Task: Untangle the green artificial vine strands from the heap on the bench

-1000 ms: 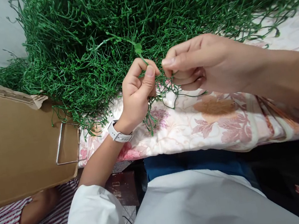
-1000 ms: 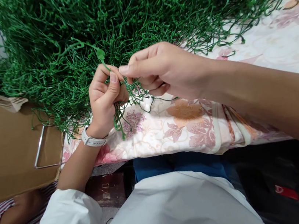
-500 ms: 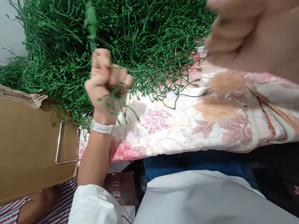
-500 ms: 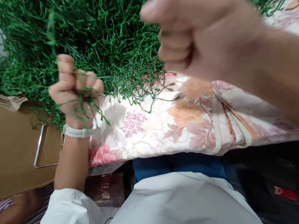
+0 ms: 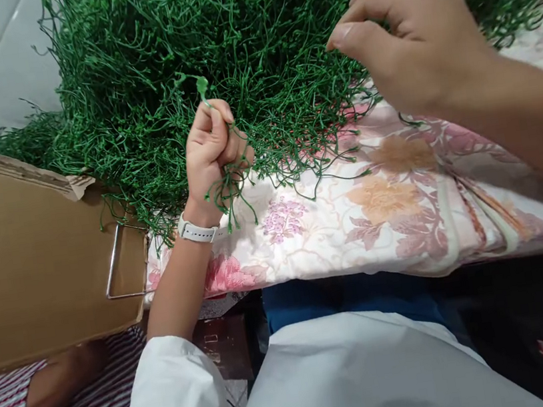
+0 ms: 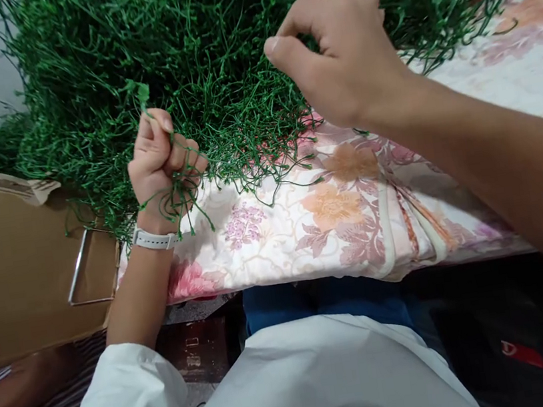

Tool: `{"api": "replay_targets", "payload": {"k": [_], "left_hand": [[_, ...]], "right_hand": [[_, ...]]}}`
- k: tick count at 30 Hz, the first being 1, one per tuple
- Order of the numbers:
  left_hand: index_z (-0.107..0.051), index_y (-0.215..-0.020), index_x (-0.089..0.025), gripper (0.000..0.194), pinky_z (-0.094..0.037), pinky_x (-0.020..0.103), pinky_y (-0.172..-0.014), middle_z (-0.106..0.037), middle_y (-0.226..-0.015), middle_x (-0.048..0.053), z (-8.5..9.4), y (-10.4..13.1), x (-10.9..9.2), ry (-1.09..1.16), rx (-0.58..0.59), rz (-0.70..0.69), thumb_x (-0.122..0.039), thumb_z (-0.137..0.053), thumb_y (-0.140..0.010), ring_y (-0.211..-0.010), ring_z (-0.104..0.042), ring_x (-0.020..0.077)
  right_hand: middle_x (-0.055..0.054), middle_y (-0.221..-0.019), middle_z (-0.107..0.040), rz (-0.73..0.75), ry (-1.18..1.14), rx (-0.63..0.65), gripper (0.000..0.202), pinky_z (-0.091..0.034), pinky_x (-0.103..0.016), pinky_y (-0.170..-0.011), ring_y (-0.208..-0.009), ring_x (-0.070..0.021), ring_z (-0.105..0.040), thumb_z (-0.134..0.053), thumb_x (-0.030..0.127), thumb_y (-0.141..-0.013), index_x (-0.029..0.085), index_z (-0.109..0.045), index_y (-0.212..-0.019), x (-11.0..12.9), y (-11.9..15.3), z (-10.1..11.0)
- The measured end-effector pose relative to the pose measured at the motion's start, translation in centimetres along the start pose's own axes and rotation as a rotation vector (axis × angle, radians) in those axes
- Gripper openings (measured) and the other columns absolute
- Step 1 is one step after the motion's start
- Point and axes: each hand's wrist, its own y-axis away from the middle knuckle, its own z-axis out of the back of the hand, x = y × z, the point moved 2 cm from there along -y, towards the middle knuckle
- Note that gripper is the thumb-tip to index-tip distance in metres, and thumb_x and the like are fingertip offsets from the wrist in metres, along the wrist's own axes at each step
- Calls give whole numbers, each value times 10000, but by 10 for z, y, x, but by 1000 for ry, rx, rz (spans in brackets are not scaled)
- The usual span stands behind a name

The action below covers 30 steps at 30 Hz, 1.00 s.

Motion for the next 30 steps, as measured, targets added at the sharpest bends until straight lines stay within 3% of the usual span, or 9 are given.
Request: {"api": "replay_targets", "payload": {"k": [1,3,6,8,13,18,21,27,30], "left_hand": [[-487,-781,-226,327,-239,193,-434,-110,-508,-107,-1,1,3,-21,7,10,-213,-481,-1107,-400,-129,64],[-523,-814,-214,302,-292,163,-459,-151,-535,-106,-4,4,9,-41,1,25,-201,-481,-1113,-384,-194,43],[-563,-884,-207,202,-341,137,-476,-229,-598,-105,-7,9,17,-33,-64,66,-201,-563,-1086,-375,-277,8],[-575,-909,-203,154,-354,123,-476,-283,-626,-102,-8,12,22,-64,-43,72,-193,-638,-1049,-383,-325,-6],[-587,-905,-204,172,-404,128,-469,-313,-623,-99,-5,13,31,-138,85,88,-244,-720,-1006,-401,-368,2],[-586,-905,-204,168,-374,112,-447,-275,-603,-105,-4,10,32,-190,160,52,-258,-660,-1046,-375,-283,-14],[-593,-891,-204,180,-390,122,-447,-243,-576,-111,-5,10,32,-193,204,31,-259,-646,-1054,-368,-275,-4],[-613,-874,-207,183,-416,141,-469,-228,-589,-109,-6,14,33,-102,72,110,-267,-681,-1032,-388,-289,7],[-610,-864,-206,175,-397,140,-466,-223,-593,-110,-8,15,31,-50,23,157,-219,-696,-1016,-386,-276,8]], "right_hand": [[-131,-1088,-635,39,21,-12,182,-284,-509,-1209,-1306,-299,-521,-606,307,-1001,177,-677,-894,1,1,0],[-103,-996,-659,90,-92,34,224,-439,-413,-1042,-1073,-229,-616,-632,357,-1015,171,-703,-912,5,6,-6],[-34,-838,-647,106,-482,364,367,-444,-298,-683,-741,-136,-555,-733,542,-971,176,-705,-967,16,19,-29],[-15,-814,-644,90,-668,473,414,-420,-274,-621,-713,-121,-551,-821,569,-901,179,-686,-925,22,29,-43],[17,-717,-581,-71,-894,482,346,-412,-260,-613,-664,-103,-521,-887,391,-885,182,-632,-780,24,38,-53],[-31,-826,-688,-295,-1134,573,364,-517,-284,-695,-737,-141,-638,-895,434,-875,174,-642,-872,24,37,-47],[-11,-809,-655,-358,-1159,589,352,-519,-275,-702,-727,-133,-624,-884,419,-890,176,-631,-922,23,39,-49],[55,-695,-471,-431,-1191,463,146,-423,-222,-642,-633,-91,-439,-768,153,-941,187,-626,-944,25,38,-45],[71,-605,-365,-377,-1182,467,302,-351,-231,-587,-563,-85,-306,-779,291,-975,188,-573,-780,32,35,-37]]}}
